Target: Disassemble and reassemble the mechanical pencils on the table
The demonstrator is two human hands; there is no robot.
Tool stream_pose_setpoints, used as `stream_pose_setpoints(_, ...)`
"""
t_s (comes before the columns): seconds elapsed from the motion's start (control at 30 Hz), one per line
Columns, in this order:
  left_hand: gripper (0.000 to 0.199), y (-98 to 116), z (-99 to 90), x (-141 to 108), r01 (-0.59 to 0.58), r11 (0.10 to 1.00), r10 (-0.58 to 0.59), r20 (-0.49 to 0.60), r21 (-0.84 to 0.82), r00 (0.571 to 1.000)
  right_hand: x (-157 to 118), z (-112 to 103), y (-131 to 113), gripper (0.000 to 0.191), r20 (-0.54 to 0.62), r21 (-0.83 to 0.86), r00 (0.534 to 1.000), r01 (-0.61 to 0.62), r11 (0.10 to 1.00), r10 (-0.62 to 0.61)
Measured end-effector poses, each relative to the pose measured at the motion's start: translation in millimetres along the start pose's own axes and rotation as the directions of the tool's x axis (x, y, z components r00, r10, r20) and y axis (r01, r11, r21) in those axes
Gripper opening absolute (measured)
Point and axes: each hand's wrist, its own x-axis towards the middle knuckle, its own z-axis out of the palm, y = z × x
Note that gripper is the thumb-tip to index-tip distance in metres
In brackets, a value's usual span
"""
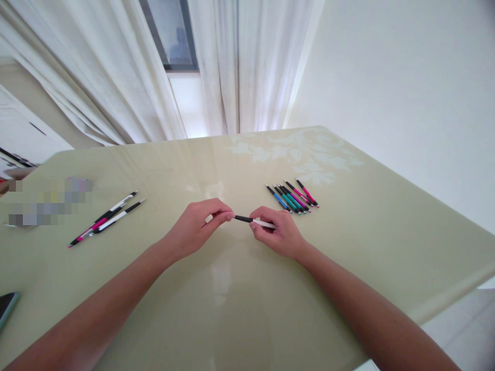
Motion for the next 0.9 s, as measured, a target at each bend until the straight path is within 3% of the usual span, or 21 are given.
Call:
stream_pose_setpoints(0.13,0.02,1.3,0.1,-0.3,-0.017,0.997,0.015,-0.035,-0.08,0.999,0.3,-0.2,-0.3,0.012,-0.003,-0.006,1.0,0.005,1.0,-0.005)
stream_pose_setpoints(0.23,0.034,1.7,0.2,0.0,0.046,0.988,-0.053,-0.048,-0.145,0.997,0.4,-0.3,0.1,0.012,0.001,-0.004,1.0,0.0,1.0,0.0)
stream_pose_setpoints(0.43,0.034,-0.7,-0.6,1.2,0.079,0.997,-0.079,0.007,-0.023,0.997,0.2,0.2,2.0,0.013,0.007,-0.002,1.0,-0.001,1.0,0.001)
stream_pose_setpoints(0.53,0.026,-0.3,-0.4,1.2,0.057,0.995,-0.058,-0.003,-0.075,0.998,0.6,-0.1,0.9,0.013,0.006,-0.005,1.0,-0.002,1.0,0.002)
stream_pose_setpoints(0.63,0.031,0.6,-0.5,1.3,0.067,0.99,-0.071,-0.031,-0.124,0.997,0.9,-0.2,-0.1,0.013,0.012,-0.008,1.0,-0.006,1.0,0.006)
stream_pose_setpoints(0.9,0.034,0.1,-0.3,2.9,0.074,0.997,-0.073,0.021,-0.024,0.997,0.9,-0.6,-0.1,0.013,0.021,-0.02,1.0,0.005,1.0,-0.004)
